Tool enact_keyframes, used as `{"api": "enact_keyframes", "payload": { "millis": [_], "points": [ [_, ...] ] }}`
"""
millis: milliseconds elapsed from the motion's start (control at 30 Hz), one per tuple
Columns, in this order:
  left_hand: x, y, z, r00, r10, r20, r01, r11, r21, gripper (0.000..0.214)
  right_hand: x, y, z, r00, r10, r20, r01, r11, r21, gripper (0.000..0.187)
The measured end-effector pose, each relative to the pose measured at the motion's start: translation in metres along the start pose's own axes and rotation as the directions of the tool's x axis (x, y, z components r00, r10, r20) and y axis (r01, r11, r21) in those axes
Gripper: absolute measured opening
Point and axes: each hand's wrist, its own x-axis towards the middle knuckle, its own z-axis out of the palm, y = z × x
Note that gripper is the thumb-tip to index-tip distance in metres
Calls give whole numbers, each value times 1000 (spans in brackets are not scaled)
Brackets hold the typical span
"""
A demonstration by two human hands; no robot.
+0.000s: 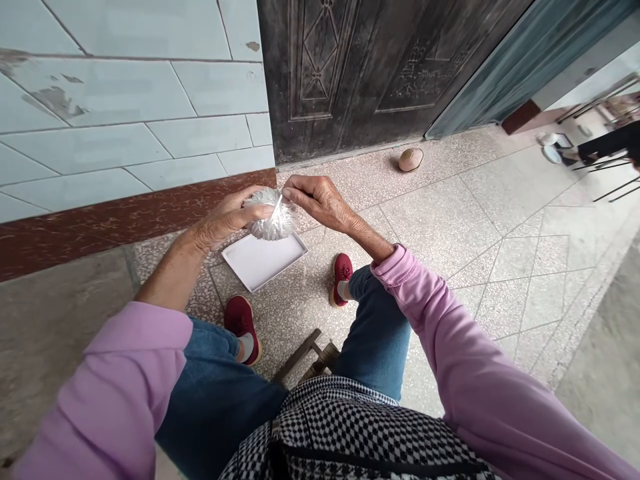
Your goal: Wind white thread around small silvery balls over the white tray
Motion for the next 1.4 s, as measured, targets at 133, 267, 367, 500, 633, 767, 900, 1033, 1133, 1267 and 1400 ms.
{"api": "enact_keyframes", "payload": {
  "millis": [133,267,367,500,633,767,900,1033,1133,1267,1400],
  "points": [
    [4,-10,1,997,-14,70,30,970,-242,85,4,4,-5,999,-8,-45,9,1000,9,64],
    [3,-11,1,995,95,18,-76,880,-470,83,11,4,-9,995,75,-67,-72,997,40,59],
    [1,-7,0,988,135,-78,-156,821,-550,81,14,8,-8,992,101,-73,-95,993,75,55],
    [-4,-16,-10,998,61,-34,-70,865,-498,80,16,25,-9,998,53,-31,-49,993,105,56],
    [-17,-41,-18,961,-221,163,262,917,-301,72,14,47,-13,989,94,112,-96,995,14,48],
    [-26,-68,-8,859,-503,99,506,863,-6,59,4,58,-17,941,200,272,-161,974,-161,47],
    [-23,-100,6,745,-634,-208,628,771,-101,49,-8,50,-17,906,260,335,-147,934,-327,51],
    [-15,-136,22,648,-690,-323,630,723,-284,44,-14,28,-13,891,288,352,-104,883,-457,35],
    [-11,-164,38,558,-761,-329,644,648,-407,50,-17,13,-11,864,336,376,-101,846,-524,24],
    [-17,-195,53,483,-816,-317,655,577,-488,52,-22,3,-9,834,380,399,-103,820,-564,27],
    [-33,-205,49,518,-794,-320,628,606,-487,61,-25,10,-1,853,349,389,-104,843,-527,25]
  ]
}}
